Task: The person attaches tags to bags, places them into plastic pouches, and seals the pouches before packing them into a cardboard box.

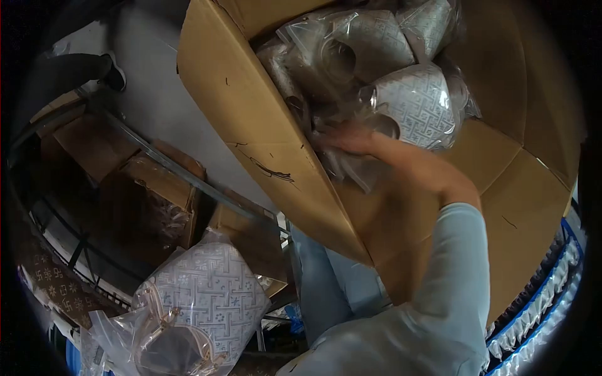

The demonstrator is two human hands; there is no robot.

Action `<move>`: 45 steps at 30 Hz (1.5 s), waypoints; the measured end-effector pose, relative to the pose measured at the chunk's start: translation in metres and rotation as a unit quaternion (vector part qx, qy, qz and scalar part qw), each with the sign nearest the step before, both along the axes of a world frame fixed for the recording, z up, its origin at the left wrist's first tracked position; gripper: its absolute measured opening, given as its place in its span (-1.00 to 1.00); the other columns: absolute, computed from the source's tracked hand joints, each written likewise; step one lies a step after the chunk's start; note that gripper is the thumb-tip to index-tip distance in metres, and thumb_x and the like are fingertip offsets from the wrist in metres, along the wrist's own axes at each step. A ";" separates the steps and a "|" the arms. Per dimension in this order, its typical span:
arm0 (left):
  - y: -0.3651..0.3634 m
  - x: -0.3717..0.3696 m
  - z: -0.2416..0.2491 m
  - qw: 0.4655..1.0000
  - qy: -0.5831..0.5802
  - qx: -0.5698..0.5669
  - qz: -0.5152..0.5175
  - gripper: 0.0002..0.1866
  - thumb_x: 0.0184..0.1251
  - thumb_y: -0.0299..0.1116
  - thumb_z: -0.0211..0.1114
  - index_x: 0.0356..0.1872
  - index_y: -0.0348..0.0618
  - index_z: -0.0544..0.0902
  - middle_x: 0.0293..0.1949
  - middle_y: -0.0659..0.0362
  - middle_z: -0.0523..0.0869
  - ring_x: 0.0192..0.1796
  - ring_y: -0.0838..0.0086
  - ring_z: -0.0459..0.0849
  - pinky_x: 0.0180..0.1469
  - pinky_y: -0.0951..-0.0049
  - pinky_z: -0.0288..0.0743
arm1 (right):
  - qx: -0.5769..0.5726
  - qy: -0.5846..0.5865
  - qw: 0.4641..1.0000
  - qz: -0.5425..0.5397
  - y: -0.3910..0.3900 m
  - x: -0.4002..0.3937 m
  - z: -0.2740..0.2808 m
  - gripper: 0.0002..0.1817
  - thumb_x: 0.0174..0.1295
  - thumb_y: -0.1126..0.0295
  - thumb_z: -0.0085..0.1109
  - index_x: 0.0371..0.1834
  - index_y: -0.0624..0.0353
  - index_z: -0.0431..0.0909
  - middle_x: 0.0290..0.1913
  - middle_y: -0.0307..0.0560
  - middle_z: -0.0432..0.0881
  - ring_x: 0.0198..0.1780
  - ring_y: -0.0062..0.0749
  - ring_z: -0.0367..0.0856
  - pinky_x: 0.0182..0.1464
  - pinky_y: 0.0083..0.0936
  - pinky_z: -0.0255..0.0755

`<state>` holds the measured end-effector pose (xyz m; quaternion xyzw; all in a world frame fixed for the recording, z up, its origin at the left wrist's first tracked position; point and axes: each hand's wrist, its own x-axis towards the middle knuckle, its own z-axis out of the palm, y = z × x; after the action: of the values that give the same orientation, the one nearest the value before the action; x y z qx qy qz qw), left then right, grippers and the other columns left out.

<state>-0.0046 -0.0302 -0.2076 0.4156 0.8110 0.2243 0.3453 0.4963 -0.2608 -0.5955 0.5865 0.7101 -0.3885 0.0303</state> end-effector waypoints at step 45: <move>-0.011 0.054 -0.014 0.994 -0.047 0.093 0.019 -0.34 -0.04 -0.34 0.28 0.13 -0.48 0.36 0.09 -0.05 0.46 0.09 0.22 0.46 0.16 0.21 0.33 | -0.196 -0.300 0.912 -0.198 0.090 0.105 -0.062 -0.83 0.13 0.39 0.12 -0.25 0.05 0.67 0.06 -0.11 0.55 0.15 -0.12 0.48 0.14 -0.01 0.26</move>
<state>0.0491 -0.0408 -0.2214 0.4194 0.7772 0.3245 0.3387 0.6015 -0.1705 -0.6574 0.7864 0.4463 -0.3240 0.2782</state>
